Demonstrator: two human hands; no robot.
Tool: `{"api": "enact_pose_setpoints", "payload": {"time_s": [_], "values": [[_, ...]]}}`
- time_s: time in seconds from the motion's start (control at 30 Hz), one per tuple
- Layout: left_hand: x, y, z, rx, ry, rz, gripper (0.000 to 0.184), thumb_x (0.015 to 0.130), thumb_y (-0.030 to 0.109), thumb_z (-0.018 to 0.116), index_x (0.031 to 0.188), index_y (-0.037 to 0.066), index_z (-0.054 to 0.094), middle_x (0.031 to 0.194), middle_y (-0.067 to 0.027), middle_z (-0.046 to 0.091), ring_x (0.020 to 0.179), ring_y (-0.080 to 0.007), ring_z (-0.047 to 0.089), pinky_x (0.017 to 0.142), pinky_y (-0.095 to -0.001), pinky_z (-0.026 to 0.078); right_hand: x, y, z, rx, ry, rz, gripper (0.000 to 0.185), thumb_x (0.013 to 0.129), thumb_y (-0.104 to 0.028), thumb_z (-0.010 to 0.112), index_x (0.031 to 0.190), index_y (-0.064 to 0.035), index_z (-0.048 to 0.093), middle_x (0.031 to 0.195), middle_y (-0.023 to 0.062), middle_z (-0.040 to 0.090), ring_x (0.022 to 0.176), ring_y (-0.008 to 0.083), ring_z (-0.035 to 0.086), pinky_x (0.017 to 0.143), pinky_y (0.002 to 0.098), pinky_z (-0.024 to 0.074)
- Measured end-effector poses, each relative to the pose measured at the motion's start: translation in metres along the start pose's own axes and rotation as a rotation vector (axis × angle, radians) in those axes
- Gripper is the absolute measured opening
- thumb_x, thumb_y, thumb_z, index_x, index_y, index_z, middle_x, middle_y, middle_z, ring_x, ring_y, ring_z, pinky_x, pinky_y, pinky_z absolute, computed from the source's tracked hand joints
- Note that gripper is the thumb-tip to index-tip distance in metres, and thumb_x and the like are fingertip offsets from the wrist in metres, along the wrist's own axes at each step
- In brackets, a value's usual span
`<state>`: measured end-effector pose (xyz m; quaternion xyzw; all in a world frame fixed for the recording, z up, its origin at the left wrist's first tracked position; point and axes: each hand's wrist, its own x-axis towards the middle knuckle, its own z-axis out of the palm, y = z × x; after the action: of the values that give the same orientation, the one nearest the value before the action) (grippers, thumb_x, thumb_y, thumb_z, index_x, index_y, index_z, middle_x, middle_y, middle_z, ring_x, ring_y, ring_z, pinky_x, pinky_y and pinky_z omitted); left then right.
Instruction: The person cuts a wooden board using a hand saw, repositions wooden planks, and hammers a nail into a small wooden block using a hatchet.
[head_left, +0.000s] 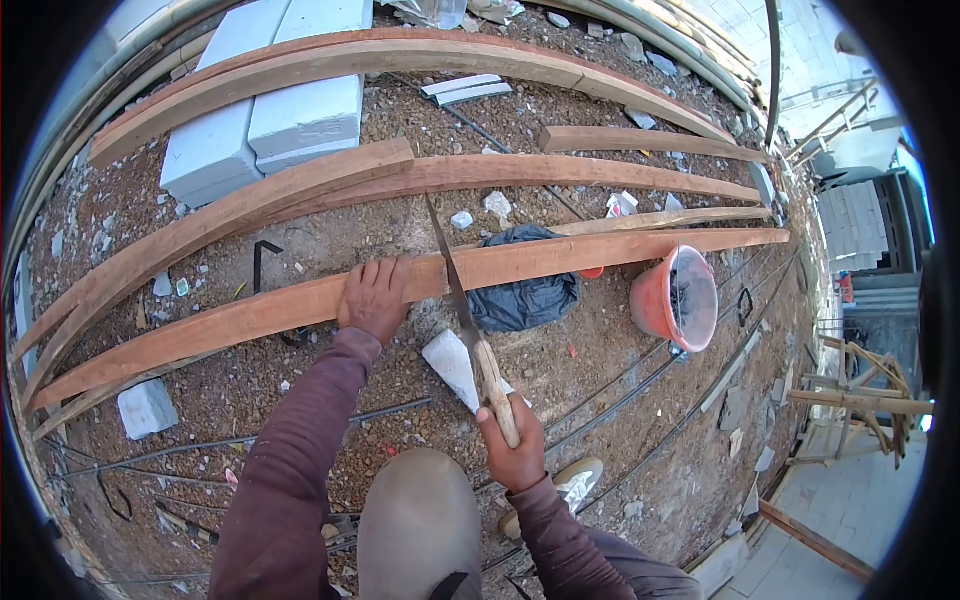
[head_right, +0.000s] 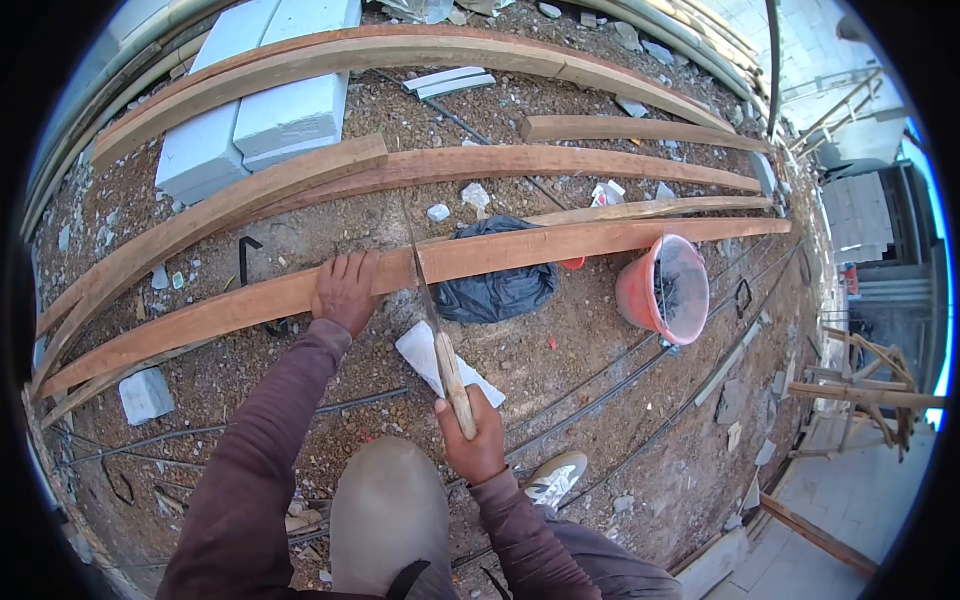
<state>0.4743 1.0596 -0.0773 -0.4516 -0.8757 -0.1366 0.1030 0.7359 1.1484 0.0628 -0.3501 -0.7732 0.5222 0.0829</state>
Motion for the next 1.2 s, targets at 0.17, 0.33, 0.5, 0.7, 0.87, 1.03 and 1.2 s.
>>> {"api": "enact_pose_setpoints", "payload": {"time_s": [0.17, 0.33, 0.5, 0.7, 0.87, 1.03, 1.2], "values": [[0.005, -0.001, -0.005, 0.007, -0.030, -0.022, 0.074, 0.070, 0.029, 0.084, 0.135, 0.007, 0.055, 0.120, -0.0077, 0.060, 0.113, -0.0256, 0.056, 0.100, -0.0411, 0.042, -0.096, -0.007, -0.037, 0.020, 0.001, 0.076, 0.019, 0.096, -0.015, 0.073, 0.092, -0.0020, 0.060, 0.070, 0.0074, 0.053, 0.063, 0.0135, 0.049, 0.060, 0.0334, 0.0444], [0.000, 0.000, -0.002, -0.003, 0.025, -0.002, 0.071, 0.071, 0.027, 0.083, 0.134, 0.008, 0.056, 0.121, -0.0078, 0.061, 0.113, -0.0258, 0.056, 0.100, -0.0414, 0.042, 0.010, 0.001, 0.000, 0.037, -0.013, -0.002, 0.022, 0.098, -0.016, 0.071, 0.089, -0.0026, 0.056, 0.068, 0.0078, 0.053, 0.062, 0.0142, 0.046, 0.057, 0.0348, 0.0409], [0.000, 0.002, -0.005, -0.009, -0.013, 0.001, 0.070, 0.076, 0.027, 0.078, 0.139, 0.008, 0.055, 0.122, -0.0073, 0.060, 0.112, -0.0256, 0.057, 0.104, -0.0418, 0.042, -0.097, -0.012, -0.032, 0.037, 0.007, 0.148, 0.020, 0.096, -0.015, 0.072, 0.089, -0.0022, 0.058, 0.070, 0.0094, 0.053, 0.064, 0.0134, 0.051, 0.060, 0.0338, 0.0442], [-0.001, 0.002, -0.003, -0.012, -0.032, -0.012, 0.072, 0.072, 0.026, 0.082, 0.136, 0.008, 0.054, 0.119, -0.0074, 0.060, 0.112, -0.0265, 0.056, 0.100, -0.0416, 0.042, 0.003, -0.001, 0.004, 0.006, 0.027, -0.011, 0.025, 0.097, -0.016, 0.072, 0.085, -0.0033, 0.054, 0.064, 0.0065, 0.050, 0.061, 0.0133, 0.050, 0.057, 0.0361, 0.0424], [0.003, 0.002, -0.003, 0.013, -0.031, -0.007, 0.074, 0.071, 0.027, 0.083, 0.136, 0.008, 0.054, 0.120, -0.0070, 0.059, 0.112, -0.0258, 0.055, 0.099, -0.0408, 0.042, -0.076, 0.005, -0.020, 0.026, 0.016, 0.070, 0.019, 0.097, -0.015, 0.072, 0.090, -0.0031, 0.059, 0.070, 0.0074, 0.054, 0.064, 0.0143, 0.052, 0.059, 0.0351, 0.0429], [0.009, 0.004, -0.013, -0.043, -0.151, -0.056, 0.073, 0.073, 0.034, 0.085, 0.134, 0.008, 0.055, 0.121, -0.0076, 0.059, 0.113, -0.0264, 0.055, 0.099, -0.0416, 0.042, -0.072, -0.007, -0.023, -0.032, 0.000, 0.117, 0.017, 0.098, -0.017, 0.071, 0.096, -0.0024, 0.062, 0.070, 0.0074, 0.056, 0.066, 0.0147, 0.052, 0.061, 0.0351, 0.0443], [0.030, -0.010, -0.021, -0.128, -0.315, -0.108, 0.078, 0.074, 0.044, 0.088, 0.134, 0.006, 0.055, 0.125, -0.0096, 0.059, 0.118, -0.0291, 0.055, 0.101, -0.0449, 0.041, -0.002, 0.006, 0.010, -0.003, 0.037, -0.021, 0.027, 0.100, -0.021, 0.070, 0.087, -0.0033, 0.055, 0.068, 0.0068, 0.053, 0.063, 0.0136, 0.049, 0.056, 0.0350, 0.0408]]}}
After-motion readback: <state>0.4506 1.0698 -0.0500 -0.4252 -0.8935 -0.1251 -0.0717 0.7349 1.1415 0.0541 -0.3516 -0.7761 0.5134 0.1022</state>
